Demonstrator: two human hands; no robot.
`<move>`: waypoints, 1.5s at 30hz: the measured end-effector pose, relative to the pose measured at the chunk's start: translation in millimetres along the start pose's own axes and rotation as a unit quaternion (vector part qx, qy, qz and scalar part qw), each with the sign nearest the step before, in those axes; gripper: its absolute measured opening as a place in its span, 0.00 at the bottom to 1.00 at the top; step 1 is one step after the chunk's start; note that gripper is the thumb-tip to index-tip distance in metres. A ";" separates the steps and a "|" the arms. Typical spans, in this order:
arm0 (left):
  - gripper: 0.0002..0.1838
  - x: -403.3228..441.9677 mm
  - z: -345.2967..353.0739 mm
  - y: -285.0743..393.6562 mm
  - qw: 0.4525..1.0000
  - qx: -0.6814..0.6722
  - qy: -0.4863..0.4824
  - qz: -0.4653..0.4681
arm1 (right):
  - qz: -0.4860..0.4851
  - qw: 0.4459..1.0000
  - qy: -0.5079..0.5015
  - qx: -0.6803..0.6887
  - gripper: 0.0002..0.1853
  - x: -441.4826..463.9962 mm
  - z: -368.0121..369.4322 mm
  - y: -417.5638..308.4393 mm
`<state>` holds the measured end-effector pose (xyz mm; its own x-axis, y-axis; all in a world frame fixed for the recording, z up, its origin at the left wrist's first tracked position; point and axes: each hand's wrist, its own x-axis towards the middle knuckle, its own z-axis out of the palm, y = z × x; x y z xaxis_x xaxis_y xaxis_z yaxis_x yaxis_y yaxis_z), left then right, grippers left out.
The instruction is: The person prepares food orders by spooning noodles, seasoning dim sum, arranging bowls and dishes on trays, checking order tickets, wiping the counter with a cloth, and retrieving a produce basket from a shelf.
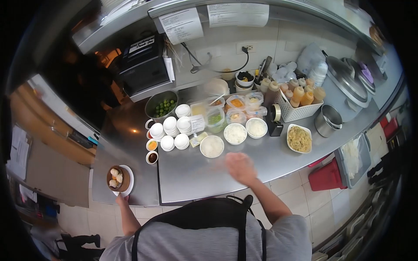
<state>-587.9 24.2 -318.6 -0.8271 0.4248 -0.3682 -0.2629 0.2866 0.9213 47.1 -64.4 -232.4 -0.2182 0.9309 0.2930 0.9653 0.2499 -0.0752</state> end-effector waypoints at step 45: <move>0.25 -328.5 35.2 -63.8 0.925 -0.212 -0.293 -0.120 | 0.228 0.860 0.452 0.058 0.42 167.2 -77.2 286.3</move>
<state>-282.0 -103.5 -260.9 -0.3408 0.8209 -0.4582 -0.6776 0.1233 0.7250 298.1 142.1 -131.3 0.4299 0.3642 0.8262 0.8893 -0.0127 -0.4572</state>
